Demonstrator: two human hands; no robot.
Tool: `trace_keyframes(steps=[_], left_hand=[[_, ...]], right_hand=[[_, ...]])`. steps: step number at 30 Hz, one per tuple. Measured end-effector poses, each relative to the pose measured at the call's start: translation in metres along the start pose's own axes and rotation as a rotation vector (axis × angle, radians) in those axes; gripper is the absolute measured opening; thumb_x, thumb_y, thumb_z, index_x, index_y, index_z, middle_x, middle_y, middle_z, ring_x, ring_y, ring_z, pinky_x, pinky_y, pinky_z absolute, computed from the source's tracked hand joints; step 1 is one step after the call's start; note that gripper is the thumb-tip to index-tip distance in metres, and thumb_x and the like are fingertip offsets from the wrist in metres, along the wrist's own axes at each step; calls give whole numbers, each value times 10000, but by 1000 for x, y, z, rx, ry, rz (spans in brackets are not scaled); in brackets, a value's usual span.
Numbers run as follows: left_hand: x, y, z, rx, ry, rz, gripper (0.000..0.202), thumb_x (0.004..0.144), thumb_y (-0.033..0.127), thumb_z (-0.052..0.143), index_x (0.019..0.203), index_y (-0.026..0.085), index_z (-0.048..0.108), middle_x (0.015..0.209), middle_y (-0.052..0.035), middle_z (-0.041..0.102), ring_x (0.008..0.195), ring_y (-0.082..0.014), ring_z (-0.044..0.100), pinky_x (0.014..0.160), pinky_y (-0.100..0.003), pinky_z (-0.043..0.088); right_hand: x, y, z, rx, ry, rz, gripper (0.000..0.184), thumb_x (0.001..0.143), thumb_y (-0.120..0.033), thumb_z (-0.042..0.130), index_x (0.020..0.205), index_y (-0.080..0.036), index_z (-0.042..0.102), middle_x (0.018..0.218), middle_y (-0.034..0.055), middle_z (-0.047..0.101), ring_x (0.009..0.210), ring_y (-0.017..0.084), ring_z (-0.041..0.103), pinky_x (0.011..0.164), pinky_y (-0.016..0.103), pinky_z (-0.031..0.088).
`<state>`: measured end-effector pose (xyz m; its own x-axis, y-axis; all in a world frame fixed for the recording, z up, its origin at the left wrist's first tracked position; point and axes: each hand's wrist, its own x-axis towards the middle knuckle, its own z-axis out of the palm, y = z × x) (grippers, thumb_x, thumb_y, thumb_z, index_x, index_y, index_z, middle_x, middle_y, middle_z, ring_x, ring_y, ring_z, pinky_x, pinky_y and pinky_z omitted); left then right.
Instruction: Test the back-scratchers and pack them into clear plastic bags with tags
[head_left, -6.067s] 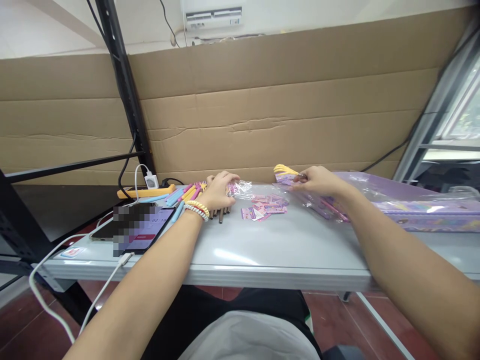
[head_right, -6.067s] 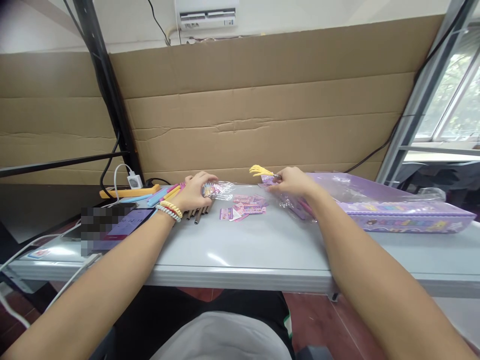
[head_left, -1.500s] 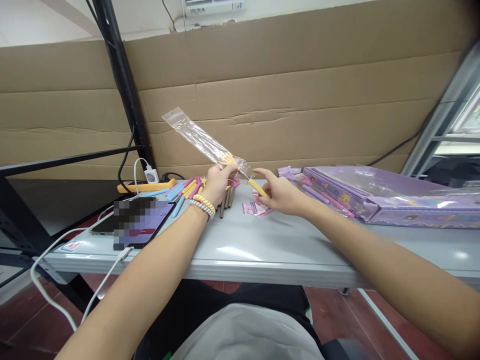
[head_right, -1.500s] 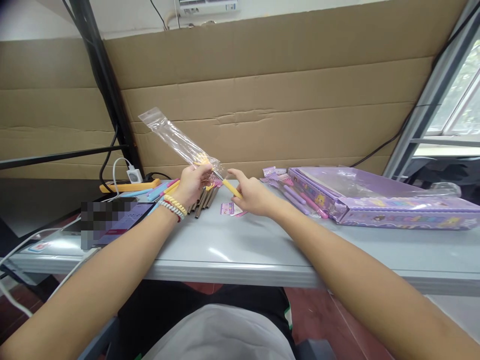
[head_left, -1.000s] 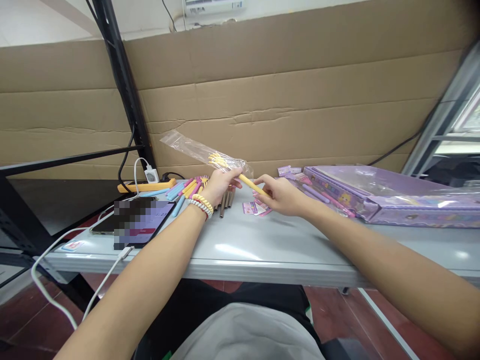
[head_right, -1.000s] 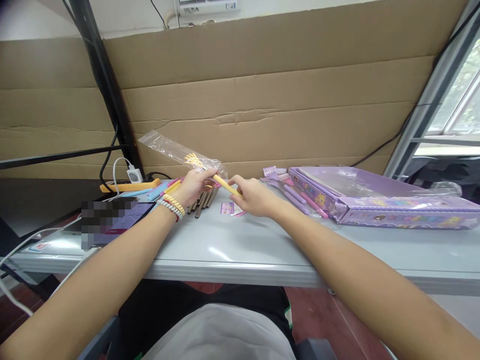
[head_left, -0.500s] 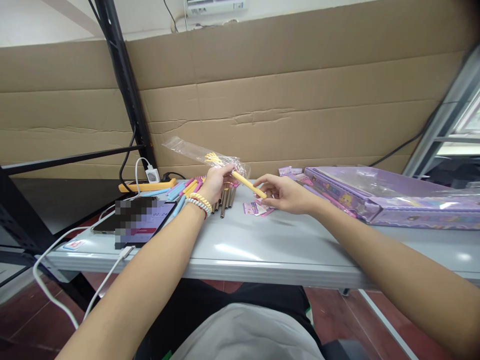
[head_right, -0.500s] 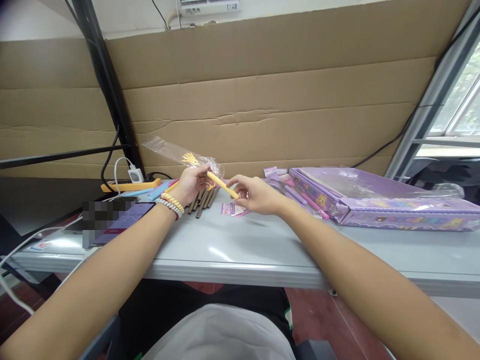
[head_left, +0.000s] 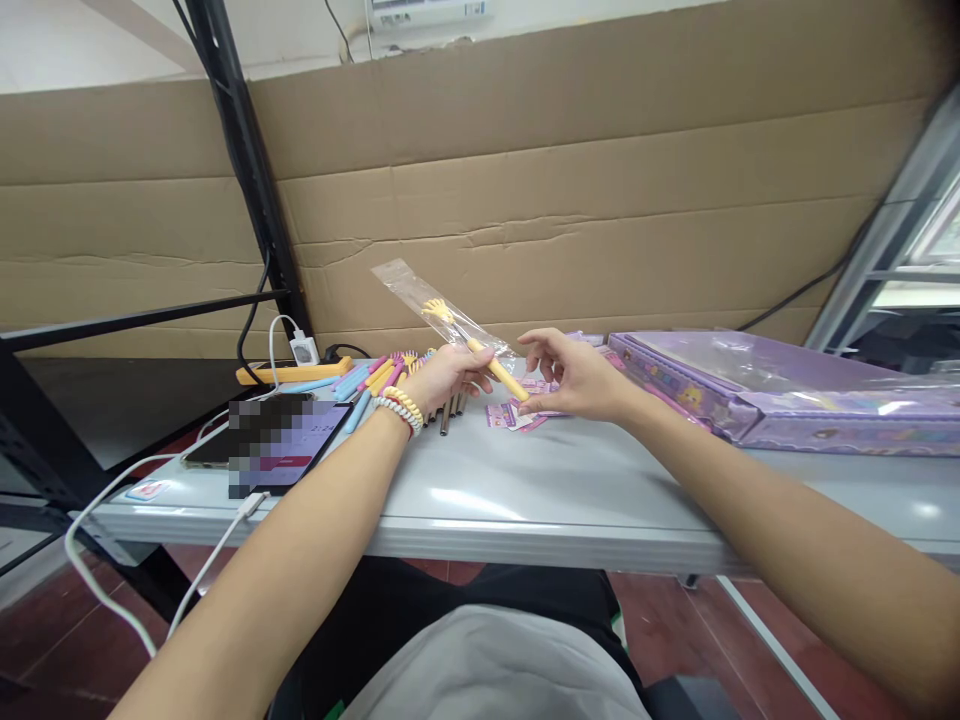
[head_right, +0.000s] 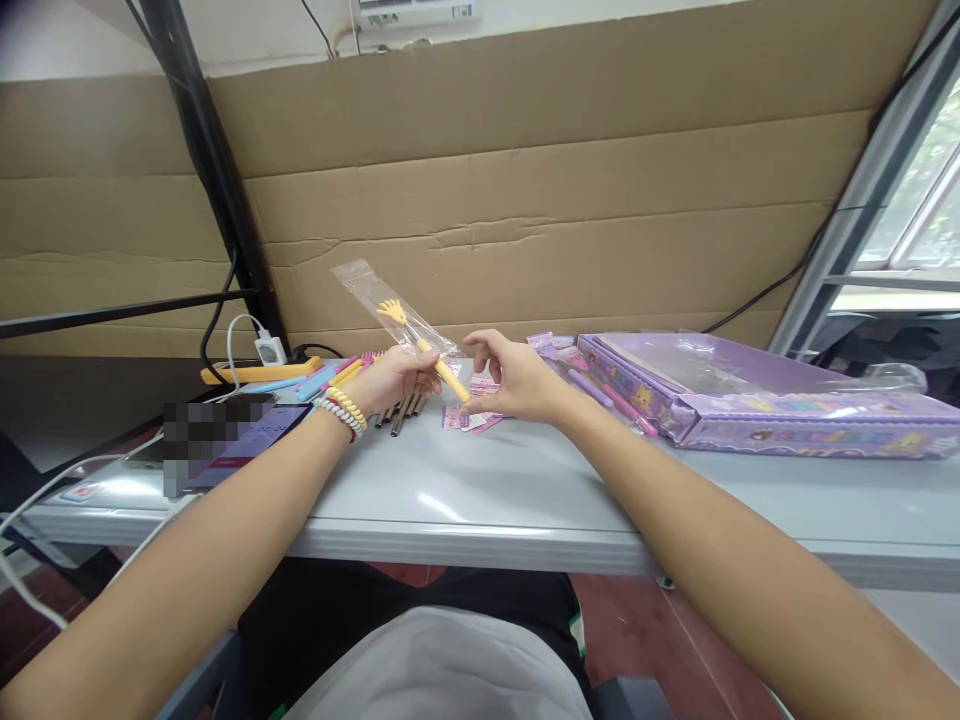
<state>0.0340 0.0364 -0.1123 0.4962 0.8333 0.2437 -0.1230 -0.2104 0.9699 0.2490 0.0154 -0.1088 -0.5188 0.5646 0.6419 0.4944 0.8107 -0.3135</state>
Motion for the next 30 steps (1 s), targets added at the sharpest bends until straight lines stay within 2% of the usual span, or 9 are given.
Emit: trace_keyframes(steps=[5,8,12,14,18,21,23,30], left_hand=[[0,-2,4,32,-51,-10,311,674,345,737,811,115,577,732,-52,643,587,-110,582,568,-248,449],[0,-2,8,61,-127,-15,304,676,342,731,813,106,597,728,-68,651,594,-127,589,560,-263,457],[-2,-1,12,145,-213,-30,277,684,341,717,821,113,638,765,-93,671,671,-169,619,591,-299,483],[-3,0,14,214,-235,-37,261,699,347,702,810,116,656,780,-104,680,702,-180,625,614,-307,490],[-5,1,16,320,-275,-37,220,698,333,702,741,120,666,734,-87,675,669,-159,620,627,-289,491],[-4,0,19,352,-250,-34,234,683,342,719,686,116,656,654,-75,663,617,-154,617,613,-287,493],[-4,-1,19,319,-206,-19,276,691,379,711,673,112,647,628,-80,660,590,-159,615,592,-294,493],[0,-3,15,115,-173,-6,314,704,401,705,690,101,612,638,-82,639,574,-153,602,539,-282,465]], right_hand=[[-2,-1,2,41,-86,18,934,563,-558,782,1312,-160,392,1036,99,550,687,146,511,549,261,446],[-2,-2,4,52,-147,40,1027,562,-539,795,1387,-158,316,1090,116,545,712,161,538,583,279,471],[-3,-4,6,67,-197,40,1059,591,-489,800,1428,-145,249,1149,135,548,824,208,577,673,310,491],[-3,-4,7,65,-200,39,1044,602,-477,797,1427,-145,249,1132,133,563,820,212,584,670,313,488],[-3,-2,8,59,-172,37,935,665,-455,751,1408,-138,278,903,67,612,658,160,559,582,272,455],[-2,0,6,57,-136,-7,877,700,-434,715,1400,-124,287,816,39,598,616,136,529,555,245,433],[-2,1,4,47,-130,-33,925,677,-443,732,1411,-124,267,813,38,593,619,134,518,547,237,425],[-2,2,5,-45,-101,-94,1039,672,-480,724,1462,-135,144,923,74,568,623,131,499,516,227,392]])
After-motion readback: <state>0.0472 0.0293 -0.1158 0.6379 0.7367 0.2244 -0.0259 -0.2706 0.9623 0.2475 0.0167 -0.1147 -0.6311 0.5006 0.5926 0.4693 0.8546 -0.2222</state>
